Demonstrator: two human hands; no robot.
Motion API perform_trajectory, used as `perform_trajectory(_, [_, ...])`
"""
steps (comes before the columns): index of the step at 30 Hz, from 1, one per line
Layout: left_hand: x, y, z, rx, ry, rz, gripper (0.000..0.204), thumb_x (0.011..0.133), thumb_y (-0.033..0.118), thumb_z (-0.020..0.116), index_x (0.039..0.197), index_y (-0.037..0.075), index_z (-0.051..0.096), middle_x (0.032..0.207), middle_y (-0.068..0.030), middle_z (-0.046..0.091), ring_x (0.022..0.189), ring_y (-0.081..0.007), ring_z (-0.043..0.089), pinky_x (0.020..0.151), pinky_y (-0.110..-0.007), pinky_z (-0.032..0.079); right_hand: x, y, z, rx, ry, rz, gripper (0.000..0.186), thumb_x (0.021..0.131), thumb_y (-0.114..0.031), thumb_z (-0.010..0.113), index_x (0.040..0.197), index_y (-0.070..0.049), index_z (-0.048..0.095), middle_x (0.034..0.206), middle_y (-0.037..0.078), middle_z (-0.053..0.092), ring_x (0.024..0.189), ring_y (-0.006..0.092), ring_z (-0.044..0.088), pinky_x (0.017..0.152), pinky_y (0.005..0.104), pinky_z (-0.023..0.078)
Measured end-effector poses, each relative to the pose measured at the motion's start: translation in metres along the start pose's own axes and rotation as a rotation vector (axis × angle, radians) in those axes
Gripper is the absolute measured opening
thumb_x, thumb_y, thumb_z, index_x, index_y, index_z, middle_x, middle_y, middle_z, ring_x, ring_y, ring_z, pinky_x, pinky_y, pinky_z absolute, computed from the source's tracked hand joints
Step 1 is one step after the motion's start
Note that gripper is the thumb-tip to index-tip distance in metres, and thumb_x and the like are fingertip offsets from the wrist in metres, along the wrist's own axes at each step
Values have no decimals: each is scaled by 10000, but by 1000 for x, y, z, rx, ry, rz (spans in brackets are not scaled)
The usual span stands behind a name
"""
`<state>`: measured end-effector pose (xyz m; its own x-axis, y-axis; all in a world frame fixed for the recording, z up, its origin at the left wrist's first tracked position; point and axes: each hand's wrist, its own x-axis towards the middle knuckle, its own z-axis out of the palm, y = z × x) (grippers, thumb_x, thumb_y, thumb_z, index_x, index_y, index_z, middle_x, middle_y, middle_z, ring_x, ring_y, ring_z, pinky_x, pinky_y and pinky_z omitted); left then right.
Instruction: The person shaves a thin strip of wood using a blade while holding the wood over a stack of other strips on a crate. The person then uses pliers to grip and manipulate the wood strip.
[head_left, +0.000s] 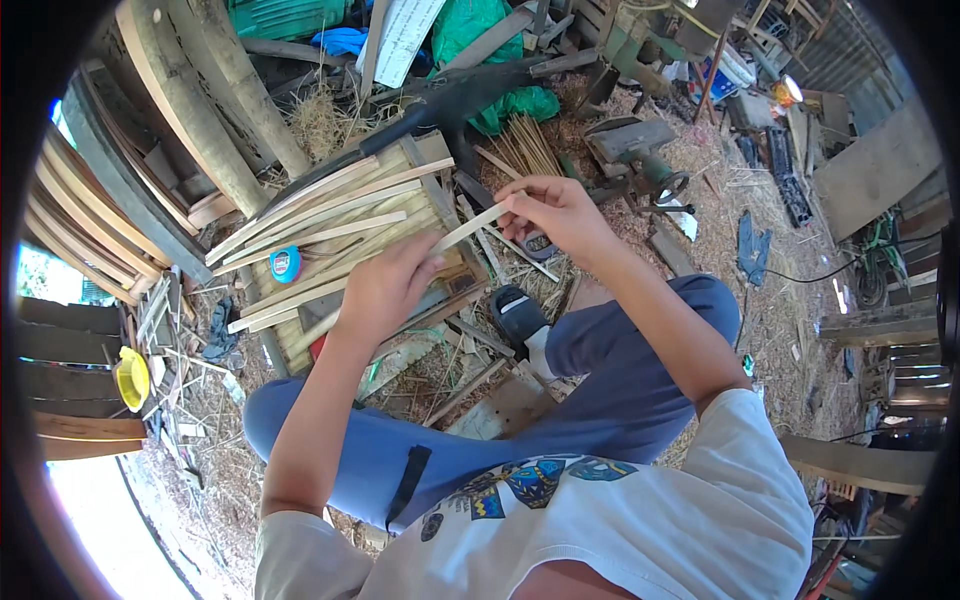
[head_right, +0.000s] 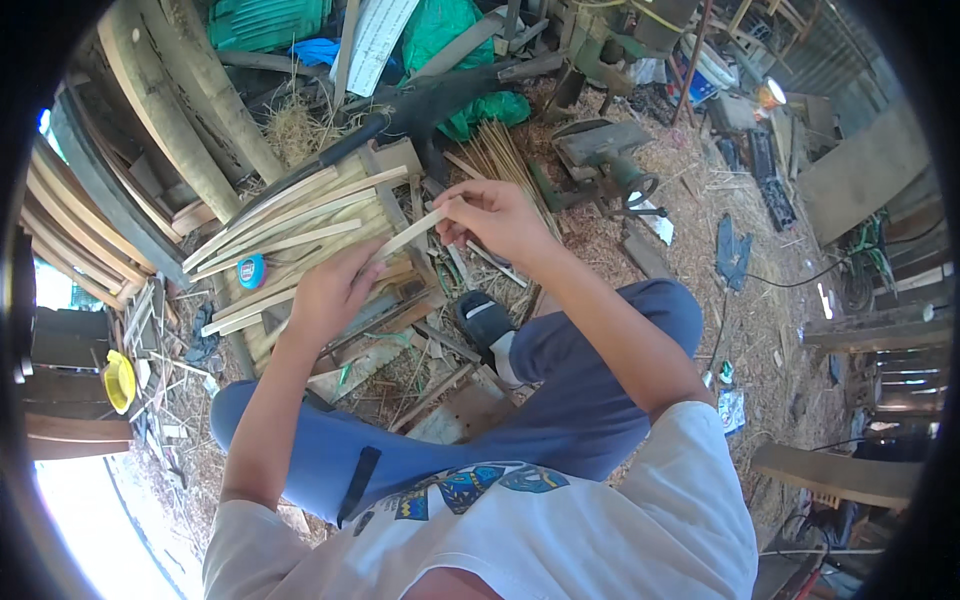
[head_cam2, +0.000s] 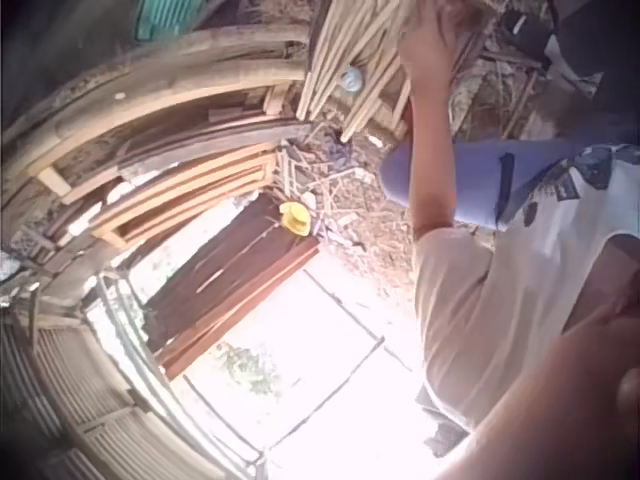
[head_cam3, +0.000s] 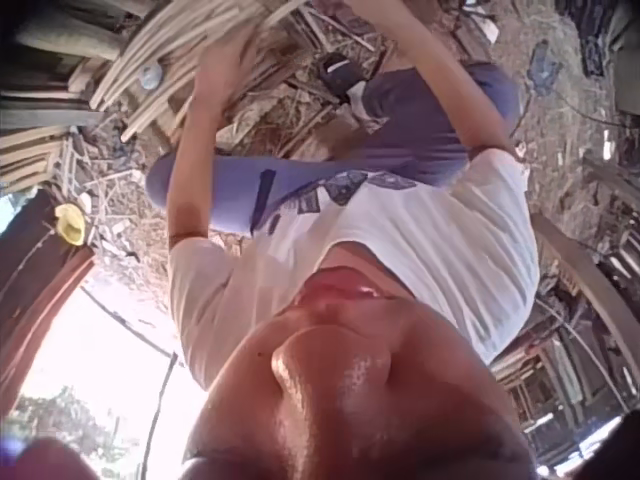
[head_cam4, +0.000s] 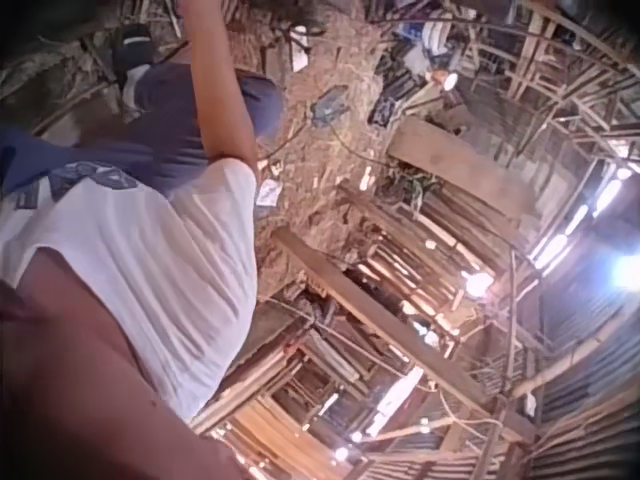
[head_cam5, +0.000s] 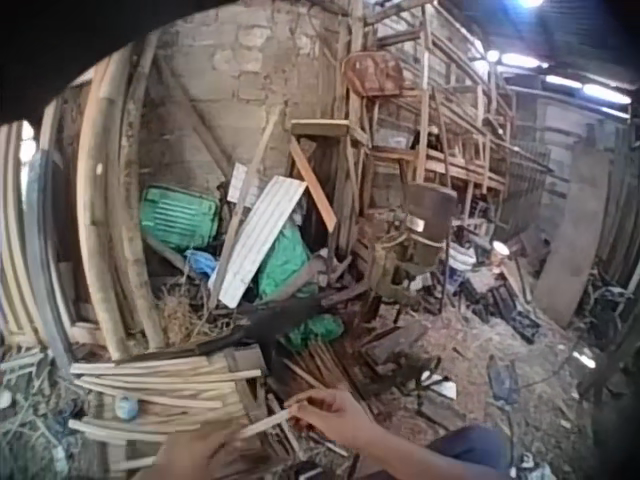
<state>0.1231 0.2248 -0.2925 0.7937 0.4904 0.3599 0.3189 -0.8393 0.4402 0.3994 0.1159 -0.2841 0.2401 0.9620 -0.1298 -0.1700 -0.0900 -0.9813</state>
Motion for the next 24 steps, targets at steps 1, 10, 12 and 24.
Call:
perform_trajectory(1, [3, 5, 0, -6, -59, -62, 292, 1076, 288, 665, 1315, 126, 708, 1211, -132, 770, 1012, -364, 754, 822, -464, 618, -2, 0, -4, -25, -27, -34, 240, 1085, -139, 686, 1263, 19, 720, 1012, 97, 792, 888, 144, 761, 750, 292, 586])
perform_trajectory(10, [-3, -39, 41, 255, -33, -88, 286, 1070, 213, 646, 1332, 121, 716, 988, -98, 646, 918, -346, 684, 751, -483, 580, 9, 95, -88, -356, 215, -217, 367, 1033, -256, 764, 1265, 21, 699, 1013, 71, 756, 844, 124, 700, 774, 291, 551])
perform_trajectory(12, [0, -40, 46, 302, -41, -105, 289, 1064, 202, 649, 1331, 118, 719, 987, -97, 628, 937, -338, 671, 775, -481, 568, 14, 121, -114, -236, 248, -5, 320, 1029, -248, 733, 1232, 0, 721, 953, 68, 749, 839, 129, 702, 777, 299, 557])
perform_trajectory(24, [1, -63, 62, 395, 127, -131, 246, 1049, 178, 649, 1270, 118, 738, 1124, -86, 664, 1047, -339, 636, 908, -476, 483, 45, 189, -71, -362, 68, -27, 274, 981, -182, 699, 1150, 32, 732, 937, 133, 760, 853, 223, 715, 813, 358, 560])
